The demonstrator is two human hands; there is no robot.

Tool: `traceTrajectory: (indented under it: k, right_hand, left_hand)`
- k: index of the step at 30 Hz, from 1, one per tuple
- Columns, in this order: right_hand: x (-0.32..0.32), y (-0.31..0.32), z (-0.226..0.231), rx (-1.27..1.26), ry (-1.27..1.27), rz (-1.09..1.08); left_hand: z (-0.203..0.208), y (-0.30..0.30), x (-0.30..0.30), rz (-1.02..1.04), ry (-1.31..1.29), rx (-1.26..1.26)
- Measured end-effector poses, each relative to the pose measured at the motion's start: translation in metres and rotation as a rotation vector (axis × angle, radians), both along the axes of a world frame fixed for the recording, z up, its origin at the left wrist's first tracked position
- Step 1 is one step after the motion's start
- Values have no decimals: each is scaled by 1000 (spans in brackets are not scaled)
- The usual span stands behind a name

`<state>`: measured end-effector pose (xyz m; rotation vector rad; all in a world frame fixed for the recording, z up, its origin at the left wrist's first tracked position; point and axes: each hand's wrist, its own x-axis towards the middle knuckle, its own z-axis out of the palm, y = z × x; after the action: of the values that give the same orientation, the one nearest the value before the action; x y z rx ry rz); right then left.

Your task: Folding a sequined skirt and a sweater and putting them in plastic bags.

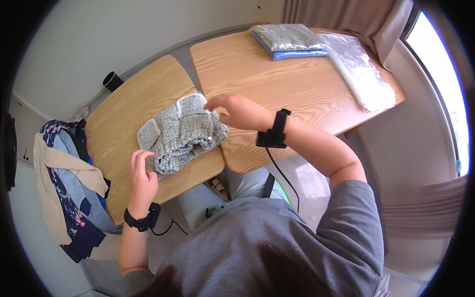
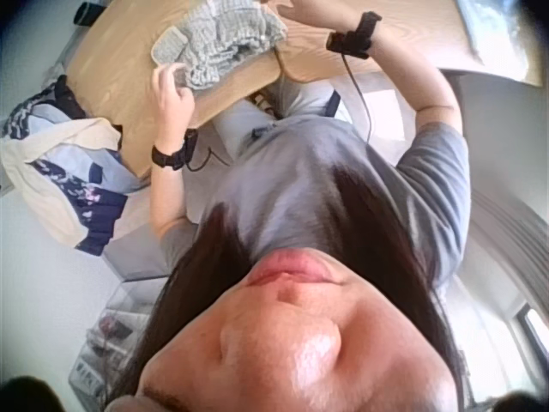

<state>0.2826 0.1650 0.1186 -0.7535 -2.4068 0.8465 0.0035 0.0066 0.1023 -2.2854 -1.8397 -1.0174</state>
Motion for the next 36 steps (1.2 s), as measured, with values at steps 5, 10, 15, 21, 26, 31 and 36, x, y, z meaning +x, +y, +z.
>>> traceTrajectory:
  k: [5, 10, 15, 21, 26, 31, 36]
  right_hand:
    - [-6, -1, 26, 82, 197, -120]
    - [2, -9, 14, 55, 214, -171]
    - [40, -26, 12, -27, 133, -149]
    - [59, -42, 32, -814, 635, 23]
    - [24, -7, 86, -892, 1098, 21]
    - [-30, 54, 112, -437, 1047, -274]
    - [-66, 85, 28, -101, 582, -500]
  left_hand:
    - [5, -1, 116, -549, -594, -535]
    - [-38, 30, 185, -963, -1014, -944]
    - [-38, 30, 202, -737, -1358, -1114]
    - [-57, 40, 198, -550, -1152, -1148]
    - [-61, 34, 225, -730, -385, -1214]
    - [-100, 10, 263, -998, -25, -888]
    - [-92, 18, 263, -953, 109, -822]
